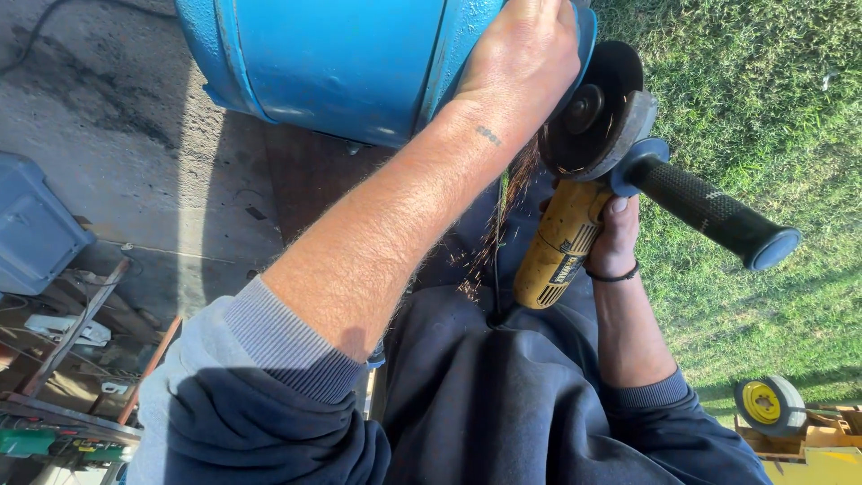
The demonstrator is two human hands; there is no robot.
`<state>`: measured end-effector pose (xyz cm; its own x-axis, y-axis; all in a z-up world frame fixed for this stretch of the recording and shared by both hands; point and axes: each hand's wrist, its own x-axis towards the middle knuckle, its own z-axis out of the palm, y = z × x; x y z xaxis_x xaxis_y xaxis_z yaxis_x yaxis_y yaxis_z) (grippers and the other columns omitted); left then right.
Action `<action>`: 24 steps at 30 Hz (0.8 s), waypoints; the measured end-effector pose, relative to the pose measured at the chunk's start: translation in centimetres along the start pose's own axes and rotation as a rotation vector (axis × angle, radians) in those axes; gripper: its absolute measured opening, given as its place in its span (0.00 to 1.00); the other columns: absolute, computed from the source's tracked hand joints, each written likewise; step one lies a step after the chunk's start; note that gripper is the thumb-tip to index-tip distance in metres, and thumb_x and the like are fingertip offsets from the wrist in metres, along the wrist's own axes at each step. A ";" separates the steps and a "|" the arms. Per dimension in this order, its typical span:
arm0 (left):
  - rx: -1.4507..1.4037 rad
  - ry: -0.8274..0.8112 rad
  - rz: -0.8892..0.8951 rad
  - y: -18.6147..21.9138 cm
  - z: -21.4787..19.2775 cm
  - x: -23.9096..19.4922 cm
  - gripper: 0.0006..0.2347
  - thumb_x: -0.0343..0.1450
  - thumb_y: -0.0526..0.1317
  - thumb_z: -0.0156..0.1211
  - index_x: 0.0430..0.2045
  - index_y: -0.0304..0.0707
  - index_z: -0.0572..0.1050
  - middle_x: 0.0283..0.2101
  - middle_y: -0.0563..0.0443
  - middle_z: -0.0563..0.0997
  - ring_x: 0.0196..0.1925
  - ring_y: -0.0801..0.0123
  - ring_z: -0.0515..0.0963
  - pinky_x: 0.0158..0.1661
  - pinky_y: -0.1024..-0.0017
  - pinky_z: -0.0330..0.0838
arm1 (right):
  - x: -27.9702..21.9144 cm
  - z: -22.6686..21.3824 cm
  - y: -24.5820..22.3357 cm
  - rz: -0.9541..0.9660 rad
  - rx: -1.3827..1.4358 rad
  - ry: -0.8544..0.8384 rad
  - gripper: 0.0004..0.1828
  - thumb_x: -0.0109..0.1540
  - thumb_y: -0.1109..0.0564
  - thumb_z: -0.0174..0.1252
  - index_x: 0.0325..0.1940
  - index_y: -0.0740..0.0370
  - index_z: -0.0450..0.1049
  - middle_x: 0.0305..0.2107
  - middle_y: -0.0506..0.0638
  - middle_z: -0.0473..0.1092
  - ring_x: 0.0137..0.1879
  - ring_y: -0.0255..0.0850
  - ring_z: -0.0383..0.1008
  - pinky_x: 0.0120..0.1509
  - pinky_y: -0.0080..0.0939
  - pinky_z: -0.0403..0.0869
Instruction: Grinding a metal pulley attached to an electric motor using a handheld angle grinder.
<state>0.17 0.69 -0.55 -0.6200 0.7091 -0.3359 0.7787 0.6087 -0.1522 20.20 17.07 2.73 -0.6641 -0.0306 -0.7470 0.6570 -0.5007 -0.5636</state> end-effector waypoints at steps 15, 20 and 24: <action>0.021 0.002 0.003 0.2 0.0 0.2 0.10 0.62 0.40 0.65 0.34 0.41 0.86 0.34 0.54 0.82 0.48 0.64 0.76 0.55 0.57 0.59 | 0.0 0.1 -0.3 0.011 0.000 -0.004 0.49 0.62 0.25 0.64 0.69 0.66 0.62 0.51 0.61 0.72 0.50 0.54 0.79 0.52 0.53 0.82; 0.029 0.002 0.004 0.3 -0.1 0.2 0.10 0.62 0.40 0.65 0.34 0.42 0.86 0.33 0.55 0.82 0.47 0.64 0.76 0.53 0.57 0.60 | 0.1 0.1 -0.3 -0.007 -0.011 -0.020 0.49 0.62 0.25 0.64 0.69 0.66 0.62 0.51 0.61 0.72 0.50 0.54 0.79 0.53 0.54 0.82; 0.067 -0.028 0.020 0.3 -0.2 0.2 0.10 0.61 0.39 0.67 0.34 0.42 0.86 0.33 0.56 0.81 0.47 0.65 0.76 0.53 0.57 0.59 | 0.1 0.3 -0.3 -0.006 -0.008 -0.014 0.50 0.62 0.25 0.64 0.70 0.66 0.62 0.51 0.60 0.72 0.50 0.54 0.79 0.53 0.54 0.82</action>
<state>0.29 1.04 -0.50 -0.6024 0.7098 -0.3651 0.7959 0.5689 -0.2072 19.81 16.95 2.97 -0.6729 -0.0398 -0.7387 0.6558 -0.4943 -0.5707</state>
